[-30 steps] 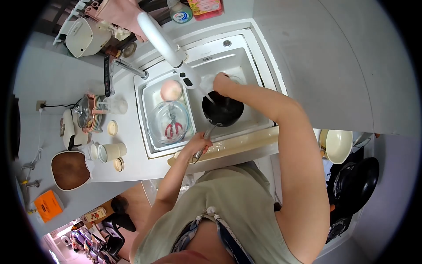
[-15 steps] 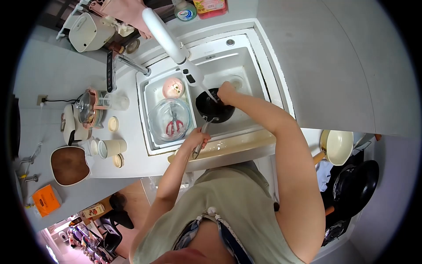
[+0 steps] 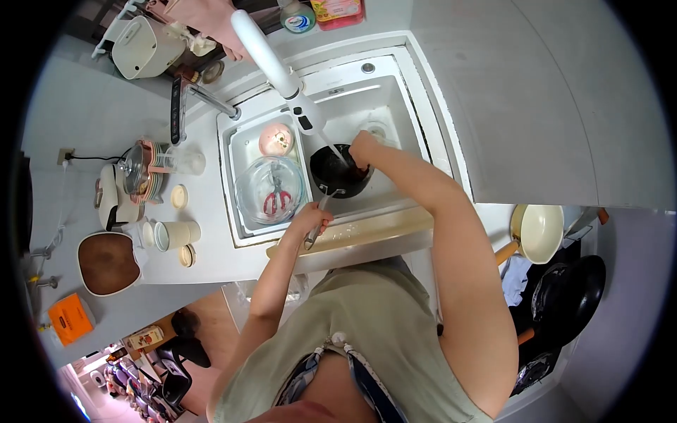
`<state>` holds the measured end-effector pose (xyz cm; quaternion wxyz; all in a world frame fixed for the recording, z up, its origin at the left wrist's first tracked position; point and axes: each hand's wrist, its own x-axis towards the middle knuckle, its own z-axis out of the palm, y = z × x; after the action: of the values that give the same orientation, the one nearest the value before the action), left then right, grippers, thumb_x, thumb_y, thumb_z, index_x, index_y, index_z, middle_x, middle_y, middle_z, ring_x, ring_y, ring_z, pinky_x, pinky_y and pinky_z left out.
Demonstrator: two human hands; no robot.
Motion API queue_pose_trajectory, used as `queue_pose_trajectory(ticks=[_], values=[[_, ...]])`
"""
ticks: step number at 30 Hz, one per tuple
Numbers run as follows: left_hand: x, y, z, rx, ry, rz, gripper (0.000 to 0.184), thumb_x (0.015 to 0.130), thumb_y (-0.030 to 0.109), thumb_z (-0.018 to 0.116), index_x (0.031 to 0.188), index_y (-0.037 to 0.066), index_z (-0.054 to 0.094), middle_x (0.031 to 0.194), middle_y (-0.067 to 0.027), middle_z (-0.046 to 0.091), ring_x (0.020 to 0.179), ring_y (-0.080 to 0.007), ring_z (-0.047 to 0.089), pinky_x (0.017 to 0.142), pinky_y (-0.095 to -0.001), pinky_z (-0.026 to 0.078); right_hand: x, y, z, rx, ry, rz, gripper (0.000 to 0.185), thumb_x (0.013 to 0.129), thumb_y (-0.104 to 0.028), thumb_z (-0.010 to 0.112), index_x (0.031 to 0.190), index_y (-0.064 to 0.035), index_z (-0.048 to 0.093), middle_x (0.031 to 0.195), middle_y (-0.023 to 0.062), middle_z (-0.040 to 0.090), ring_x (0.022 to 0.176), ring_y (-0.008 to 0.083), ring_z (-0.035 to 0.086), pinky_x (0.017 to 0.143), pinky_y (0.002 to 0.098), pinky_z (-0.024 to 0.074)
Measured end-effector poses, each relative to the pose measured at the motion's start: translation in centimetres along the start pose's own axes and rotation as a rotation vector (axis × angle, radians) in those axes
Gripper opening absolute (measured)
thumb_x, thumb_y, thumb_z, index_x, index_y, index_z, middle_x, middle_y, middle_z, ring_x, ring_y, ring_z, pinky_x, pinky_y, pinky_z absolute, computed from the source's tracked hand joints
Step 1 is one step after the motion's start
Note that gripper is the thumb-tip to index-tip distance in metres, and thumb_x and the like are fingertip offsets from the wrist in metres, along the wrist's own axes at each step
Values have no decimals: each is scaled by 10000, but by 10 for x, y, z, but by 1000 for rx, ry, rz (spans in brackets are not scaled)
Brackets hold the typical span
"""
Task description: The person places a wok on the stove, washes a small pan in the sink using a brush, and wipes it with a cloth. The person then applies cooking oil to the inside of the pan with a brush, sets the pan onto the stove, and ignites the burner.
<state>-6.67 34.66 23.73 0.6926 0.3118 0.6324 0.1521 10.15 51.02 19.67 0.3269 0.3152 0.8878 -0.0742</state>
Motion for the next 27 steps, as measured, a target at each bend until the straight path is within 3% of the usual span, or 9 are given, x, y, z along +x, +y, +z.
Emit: queue_pose_trajectory(ticks=[3, 4, 6, 9, 15, 18, 21, 24, 27], values=[[7, -4, 9, 101, -7, 8, 109, 695, 34, 579, 730, 1, 481, 549, -50, 491, 403, -132, 470, 369, -259, 370, -3, 6, -14, 365, -244, 2, 396, 636, -496, 677, 811, -140, 689, 778, 17, 665, 769, 200, 636, 688, 322, 484], [8, -4, 11, 87, -23, 5, 104, 680, 31, 576, 715, -5, 485, 544, -58, 498, 411, -142, 483, 380, -272, 376, -2, 3, -14, 378, -164, -24, 378, 662, -484, 657, 793, -131, 690, 768, 23, 666, 756, 213, 638, 667, 328, 486], [7, -6, 12, 54, -44, 0, 94, 650, 24, 571, 684, -18, 494, 534, -74, 511, 426, -163, 507, 401, -297, 388, -4, -5, -9, 322, 274, 36, 281, 708, -393, 623, 775, -129, 692, 790, 34, 669, 760, 213, 640, 648, 328, 482], [10, -18, 6, 54, -52, -36, 131, 693, 47, 596, 729, -4, 481, 545, -46, 486, 401, -126, 468, 362, -258, 369, 8, 0, -4, 116, 298, 244, 211, 728, -298, 584, 805, -135, 695, 826, 45, 669, 788, 208, 640, 650, 331, 475], [-3, -3, 1, -56, -72, -31, 129, 689, 49, 603, 720, -3, 490, 535, -51, 483, 390, -135, 469, 359, -259, 376, -10, 27, 21, -91, 110, 78, 230, 719, -302, 595, 848, -136, 689, 862, 72, 664, 813, 212, 632, 669, 331, 469], [1, -5, 9, 31, -54, 28, 123, 683, 52, 602, 700, -2, 493, 536, -55, 491, 390, -140, 479, 358, -263, 381, -37, 22, -6, 154, -83, -3, 310, 709, -394, 622, 773, -96, 681, 731, 96, 643, 704, 229, 624, 640, 367, 475], [11, -12, 13, 145, -98, -1, 116, 682, 54, 591, 687, -7, 492, 537, -60, 497, 395, -144, 487, 358, -270, 384, -24, 25, -10, 792, -309, 104, 346, 706, -438, 629, 774, -102, 678, 722, 92, 642, 709, 227, 621, 643, 365, 479], [1, -14, 13, 112, -84, 66, 110, 681, 54, 578, 688, -8, 487, 530, -61, 492, 399, -142, 487, 361, -274, 387, -9, 13, 1, 514, 236, 175, 319, 730, -397, 604, 787, -93, 681, 762, 114, 652, 766, 231, 632, 659, 375, 475], [-7, -8, 12, 79, -30, 57, 117, 676, 55, 579, 687, -9, 482, 525, -58, 487, 400, -143, 486, 364, -273, 391, 4, 13, 11, 130, 266, 293, 284, 758, -378, 583, 823, -125, 694, 828, 75, 664, 780, 214, 636, 618, 365, 482]])
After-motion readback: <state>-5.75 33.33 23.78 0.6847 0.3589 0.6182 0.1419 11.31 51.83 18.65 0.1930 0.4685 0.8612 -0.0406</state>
